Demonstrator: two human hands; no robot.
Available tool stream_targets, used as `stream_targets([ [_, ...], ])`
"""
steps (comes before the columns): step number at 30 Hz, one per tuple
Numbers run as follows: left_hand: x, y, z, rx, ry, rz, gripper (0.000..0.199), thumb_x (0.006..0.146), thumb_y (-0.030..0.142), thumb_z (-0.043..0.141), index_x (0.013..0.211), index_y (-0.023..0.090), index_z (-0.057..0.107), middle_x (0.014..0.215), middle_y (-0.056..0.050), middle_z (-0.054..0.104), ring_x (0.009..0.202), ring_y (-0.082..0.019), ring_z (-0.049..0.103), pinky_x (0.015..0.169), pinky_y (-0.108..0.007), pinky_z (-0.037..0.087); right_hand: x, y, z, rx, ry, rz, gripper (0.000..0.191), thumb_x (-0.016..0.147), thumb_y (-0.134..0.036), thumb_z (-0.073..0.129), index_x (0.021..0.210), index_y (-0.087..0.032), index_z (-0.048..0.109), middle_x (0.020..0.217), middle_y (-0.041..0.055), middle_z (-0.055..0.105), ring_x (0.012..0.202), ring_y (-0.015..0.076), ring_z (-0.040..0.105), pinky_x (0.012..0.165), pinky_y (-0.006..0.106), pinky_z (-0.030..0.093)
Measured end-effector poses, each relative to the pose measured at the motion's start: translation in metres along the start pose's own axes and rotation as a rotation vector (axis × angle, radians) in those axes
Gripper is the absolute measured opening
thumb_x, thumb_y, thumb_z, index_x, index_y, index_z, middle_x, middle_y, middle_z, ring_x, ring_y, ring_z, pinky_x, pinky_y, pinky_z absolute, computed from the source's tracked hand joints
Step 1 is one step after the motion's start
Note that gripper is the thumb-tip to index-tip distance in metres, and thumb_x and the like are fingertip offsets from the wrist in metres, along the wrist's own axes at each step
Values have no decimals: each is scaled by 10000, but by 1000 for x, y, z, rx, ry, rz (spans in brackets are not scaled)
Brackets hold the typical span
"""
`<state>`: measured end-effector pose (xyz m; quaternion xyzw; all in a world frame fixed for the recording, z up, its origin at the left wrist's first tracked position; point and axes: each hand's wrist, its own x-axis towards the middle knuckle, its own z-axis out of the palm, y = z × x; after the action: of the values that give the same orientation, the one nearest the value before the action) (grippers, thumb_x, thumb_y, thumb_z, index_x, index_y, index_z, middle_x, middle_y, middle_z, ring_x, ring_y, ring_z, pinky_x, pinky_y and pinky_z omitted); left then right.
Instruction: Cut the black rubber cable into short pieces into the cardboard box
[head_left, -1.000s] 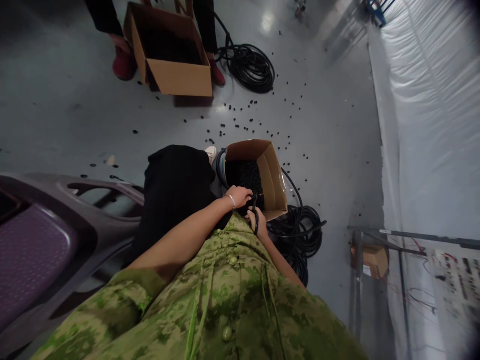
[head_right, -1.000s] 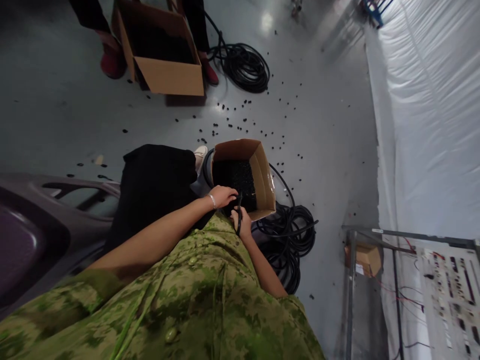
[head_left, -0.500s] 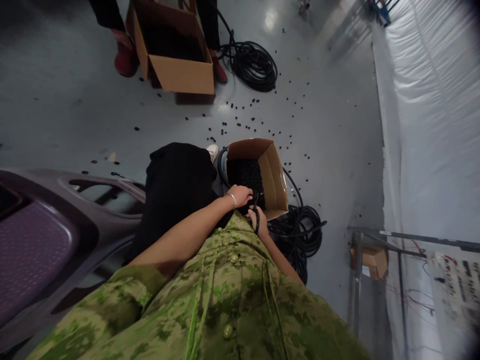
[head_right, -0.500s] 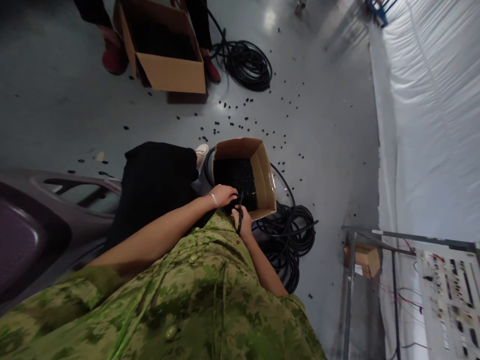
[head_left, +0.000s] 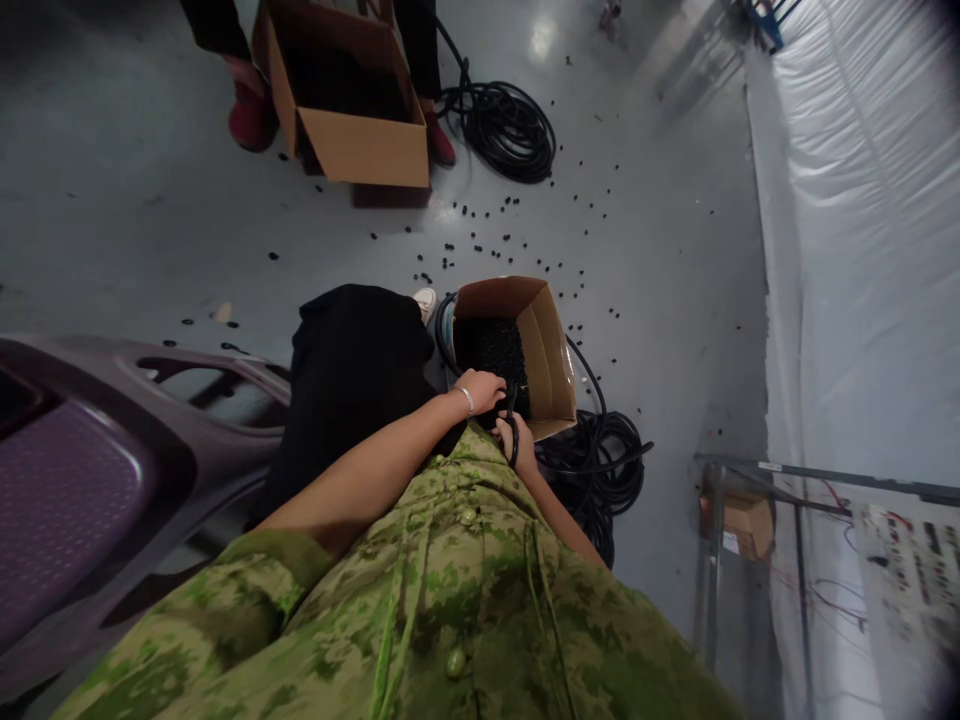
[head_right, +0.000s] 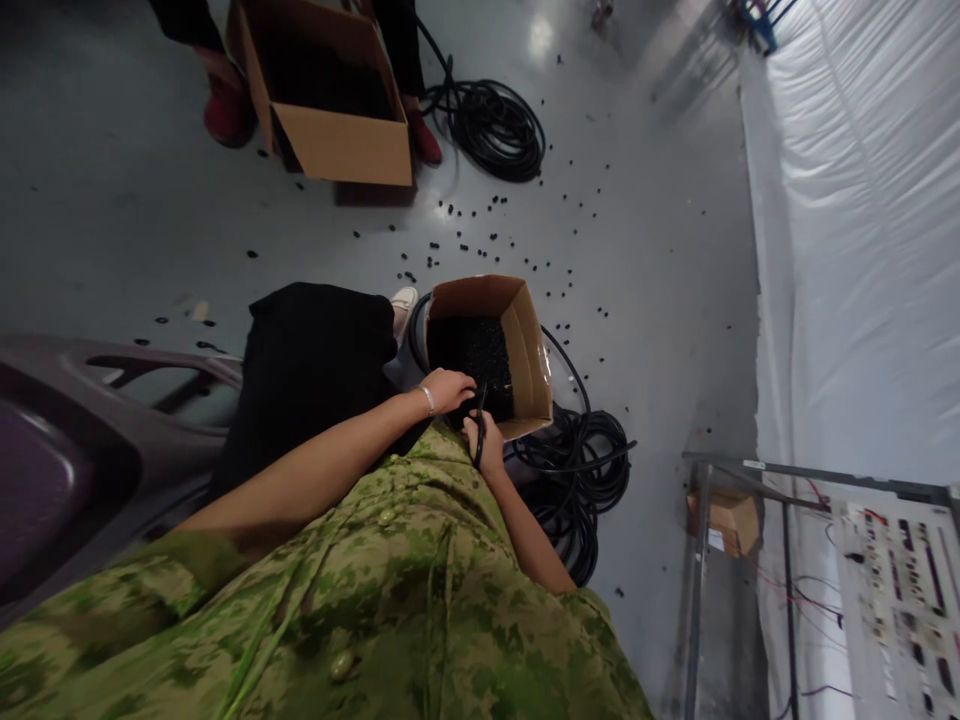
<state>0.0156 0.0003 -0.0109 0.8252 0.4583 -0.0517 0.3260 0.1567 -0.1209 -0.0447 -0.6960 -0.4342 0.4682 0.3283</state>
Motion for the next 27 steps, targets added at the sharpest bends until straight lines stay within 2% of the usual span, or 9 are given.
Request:
stream_targets([
  [5,2,-3,1,-4,-12,0,332,971,338,485,1173,313,747,1191,-66,763,1115,-249,688,953,-349,479,0,-3,-1,-39,-25,-33,348,847,-484,582,1020,-186,625,641,-8,625,607,184,602,638,290,491],
  [12,3,-4,-1,39,-58,-14,366,990,350,448,1223,327,729,1230,-52,755,1145,-239,678,926,-330,486,7,8,3,-114,26,-88,341,805,-550,544,895,-232,630,660,-19,596,631,175,552,666,283,466],
  [18,6,-7,2,0,-27,-34,349,979,363,475,1197,339,746,1215,-41,761,1130,-244,685,919,-325,495,9,13,7,-125,57,-60,376,789,-589,536,871,-236,641,674,-11,616,642,180,546,666,282,471],
  [23,6,-8,2,4,-17,-51,348,976,393,472,1180,354,751,1205,-31,765,1117,-235,685,923,-325,488,9,12,10,-135,110,-90,323,778,-543,543,827,-239,640,689,-3,616,636,171,536,666,275,459],
  [27,5,-7,-1,-1,-12,-70,363,981,387,458,1188,327,750,1228,-54,756,1150,-262,672,966,-374,460,10,8,12,-162,125,-85,212,767,-412,537,811,-230,636,685,-15,598,631,151,535,668,253,446],
])
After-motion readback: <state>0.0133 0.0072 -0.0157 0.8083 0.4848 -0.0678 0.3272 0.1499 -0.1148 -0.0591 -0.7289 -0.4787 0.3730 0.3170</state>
